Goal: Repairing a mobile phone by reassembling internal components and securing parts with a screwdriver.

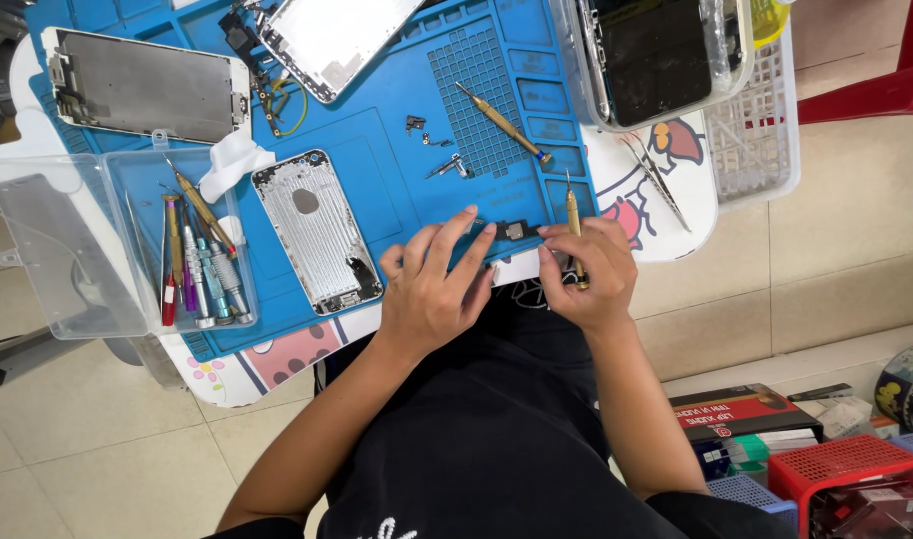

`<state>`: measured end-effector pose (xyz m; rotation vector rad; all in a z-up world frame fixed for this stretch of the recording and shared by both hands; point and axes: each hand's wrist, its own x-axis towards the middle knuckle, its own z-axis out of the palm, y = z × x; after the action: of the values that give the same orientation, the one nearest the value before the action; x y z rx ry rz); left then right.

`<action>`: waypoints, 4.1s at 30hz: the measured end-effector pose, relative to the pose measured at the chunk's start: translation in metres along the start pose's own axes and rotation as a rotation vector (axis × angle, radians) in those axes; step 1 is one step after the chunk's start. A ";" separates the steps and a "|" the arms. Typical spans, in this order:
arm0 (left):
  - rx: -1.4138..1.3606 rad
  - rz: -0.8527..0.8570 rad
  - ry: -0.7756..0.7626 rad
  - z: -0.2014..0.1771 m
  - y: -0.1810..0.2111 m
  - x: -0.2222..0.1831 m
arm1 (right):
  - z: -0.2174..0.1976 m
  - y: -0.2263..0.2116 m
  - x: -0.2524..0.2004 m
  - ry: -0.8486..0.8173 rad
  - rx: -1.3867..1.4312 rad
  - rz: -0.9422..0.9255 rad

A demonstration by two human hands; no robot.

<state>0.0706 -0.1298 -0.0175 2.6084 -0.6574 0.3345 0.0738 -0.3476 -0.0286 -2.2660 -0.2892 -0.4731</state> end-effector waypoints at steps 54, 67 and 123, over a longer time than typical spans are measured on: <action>-0.164 0.009 -0.018 -0.004 0.000 0.000 | -0.033 -0.013 0.064 -0.472 -0.045 -0.188; -0.157 0.005 -0.015 -0.009 0.001 0.003 | -0.038 -0.025 0.080 -0.502 0.036 -0.131; -0.388 0.104 0.099 -0.020 -0.006 -0.005 | 0.011 -0.038 0.087 -0.486 -0.037 -0.279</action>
<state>0.0667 -0.1138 -0.0040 2.1816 -0.7425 0.3284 0.1420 -0.3087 0.0263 -2.3636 -0.8545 -0.0563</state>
